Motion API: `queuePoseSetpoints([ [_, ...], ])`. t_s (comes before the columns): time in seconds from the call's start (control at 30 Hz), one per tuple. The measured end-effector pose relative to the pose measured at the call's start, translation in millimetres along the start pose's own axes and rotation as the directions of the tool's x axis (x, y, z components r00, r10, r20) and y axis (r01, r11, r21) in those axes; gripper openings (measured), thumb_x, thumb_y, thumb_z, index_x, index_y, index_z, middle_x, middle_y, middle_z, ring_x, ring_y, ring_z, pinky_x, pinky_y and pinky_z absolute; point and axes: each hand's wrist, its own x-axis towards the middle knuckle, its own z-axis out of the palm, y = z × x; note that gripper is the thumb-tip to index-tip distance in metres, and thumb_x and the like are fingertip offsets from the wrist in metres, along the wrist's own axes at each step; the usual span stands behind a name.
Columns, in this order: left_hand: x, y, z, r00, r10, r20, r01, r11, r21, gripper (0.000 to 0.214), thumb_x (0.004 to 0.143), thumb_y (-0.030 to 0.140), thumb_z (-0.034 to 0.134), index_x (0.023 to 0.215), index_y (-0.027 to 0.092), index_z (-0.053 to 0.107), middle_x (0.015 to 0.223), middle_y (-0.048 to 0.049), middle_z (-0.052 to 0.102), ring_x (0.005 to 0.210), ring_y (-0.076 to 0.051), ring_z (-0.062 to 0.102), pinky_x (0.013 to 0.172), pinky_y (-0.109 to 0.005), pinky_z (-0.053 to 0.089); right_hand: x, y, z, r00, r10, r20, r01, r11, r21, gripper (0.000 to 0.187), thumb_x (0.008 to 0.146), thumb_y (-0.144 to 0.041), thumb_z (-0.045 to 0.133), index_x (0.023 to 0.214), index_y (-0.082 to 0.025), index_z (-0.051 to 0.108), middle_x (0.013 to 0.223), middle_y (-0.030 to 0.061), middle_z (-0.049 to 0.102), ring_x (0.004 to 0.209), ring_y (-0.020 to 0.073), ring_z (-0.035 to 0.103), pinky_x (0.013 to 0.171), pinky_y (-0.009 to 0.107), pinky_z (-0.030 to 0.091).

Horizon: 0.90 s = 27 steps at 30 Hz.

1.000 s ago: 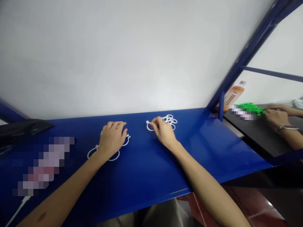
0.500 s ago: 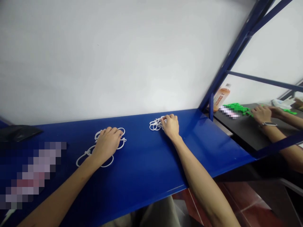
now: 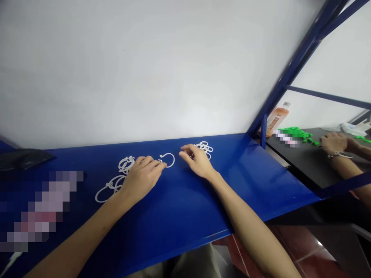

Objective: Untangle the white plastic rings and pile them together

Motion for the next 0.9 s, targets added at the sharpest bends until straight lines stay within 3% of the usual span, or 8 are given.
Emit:
queuePoseSetpoints([
  [0.07, 0.1, 5.2, 0.5, 0.999, 0.050, -0.005, -0.050, 0.999, -0.009, 0.025, 0.095, 0.012, 0.048, 0.104, 0.024, 0.067, 0.092, -0.0068, 0.071, 0.090, -0.026, 0.059, 0.080, -0.043, 0.042, -4.2, -7.4, 8.2, 0.988, -0.004, 0.156, -0.012, 0.995, 0.103, 0.028, 0.096, -0.043, 0.055, 0.106, -0.019, 0.065, 0.077, 0.0004, 0.067, 0.067, 0.0144, 0.061, 0.065, 0.027, 0.048],
  [0.13, 0.4, 8.8, 1.1, 0.998, 0.067, -0.013, -0.067, 0.998, -0.010, 0.020, 0.096, 0.016, 0.049, 0.103, 0.022, 0.066, 0.096, -0.0062, 0.072, 0.091, -0.025, 0.060, 0.080, -0.042, 0.041, -7.3, -9.8, 14.1, 0.975, -0.004, 0.220, -0.024, 0.992, 0.122, 0.024, 0.096, -0.039, 0.054, 0.100, -0.018, 0.065, 0.070, -0.0016, 0.064, 0.061, 0.0130, 0.058, 0.061, 0.026, 0.045],
  [0.27, 0.6, 11.6, 4.3, 0.999, 0.024, -0.040, -0.028, 0.995, -0.095, 0.014, 0.099, 0.024, 0.050, 0.099, 0.021, 0.063, 0.092, -0.0040, 0.072, 0.088, -0.023, 0.061, 0.080, -0.040, 0.042, -10.4, -10.0, 18.0, 0.976, -0.029, 0.214, 0.007, 0.995, 0.102, 0.019, 0.096, -0.030, 0.053, 0.106, -0.018, 0.062, 0.070, -0.0023, 0.063, 0.060, 0.0125, 0.057, 0.060, 0.025, 0.044],
  [0.37, -0.3, 9.7, 9.7, 0.986, -0.144, -0.083, 0.121, 0.964, -0.238, 0.009, 0.099, 0.023, 0.051, 0.099, 0.020, 0.059, 0.090, -0.0035, 0.070, 0.086, -0.021, 0.061, 0.079, -0.037, 0.043, -12.7, -14.6, 18.0, 0.965, -0.086, 0.247, 0.075, 0.996, 0.057, 0.022, 0.097, -0.027, 0.052, 0.115, -0.019, 0.061, 0.071, -0.0026, 0.062, 0.060, 0.0124, 0.056, 0.060, 0.024, 0.043],
  [0.47, -2.2, 4.5, 14.9, 0.961, -0.268, -0.070, 0.230, 0.913, -0.336, 0.010, 0.098, 0.022, 0.053, 0.106, 0.021, 0.058, 0.090, -0.0021, 0.071, 0.089, -0.021, 0.061, 0.081, -0.037, 0.044, -15.4, -21.7, 19.3, 0.941, -0.139, 0.307, 0.134, 0.990, 0.039, 0.020, 0.098, -0.024, 0.050, 0.112, -0.020, 0.064, 0.074, -0.0012, 0.065, 0.060, 0.0119, 0.056, 0.061, 0.024, 0.043],
  [0.63, -4.3, -0.2, 15.1, 0.969, -0.244, 0.026, 0.236, 0.896, -0.375, 0.013, 0.096, 0.019, 0.055, 0.086, 0.024, 0.062, 0.087, 0.0020, 0.071, 0.086, -0.020, 0.057, 0.080, -0.037, 0.040, -17.8, -28.5, 23.6, 0.920, -0.191, 0.342, 0.175, 0.982, 0.076, 0.018, 0.100, -0.023, 0.050, 0.104, -0.018, 0.067, 0.083, 0.0019, 0.070, 0.066, 0.0121, 0.061, 0.066, 0.024, 0.046],
  [0.77, -2.1, 2.8, 11.9, 0.966, -0.259, 0.025, 0.252, 0.907, -0.336, 0.014, 0.097, 0.023, 0.055, 0.083, 0.022, 0.060, 0.082, 0.0012, 0.069, 0.084, -0.020, 0.056, 0.078, -0.036, 0.039, -18.4, -30.6, 24.1, 0.926, -0.223, 0.306, 0.220, 0.975, 0.043, 0.022, 0.101, -0.026, 0.049, 0.107, -0.018, 0.068, 0.095, 0.0057, 0.070, 0.082, 0.0156, 0.065, 0.078, 0.029, 0.052],
  [0.9, 0.1, 2.3, 12.2, 0.917, -0.399, 0.004, 0.391, 0.896, -0.211, 0.018, 0.096, 0.028, 0.056, 0.079, 0.021, 0.058, 0.079, -0.0007, 0.068, 0.084, -0.022, 0.057, 0.081, -0.039, 0.038, -19.3, -32.5, 22.8, 0.961, -0.227, 0.160, 0.231, 0.973, -0.012, 0.027, 0.102, -0.032, 0.048, 0.118, -0.019, 0.065, 0.115, 0.0100, 0.065, 0.104, 0.0199, 0.063, 0.092, 0.037, 0.051],
])
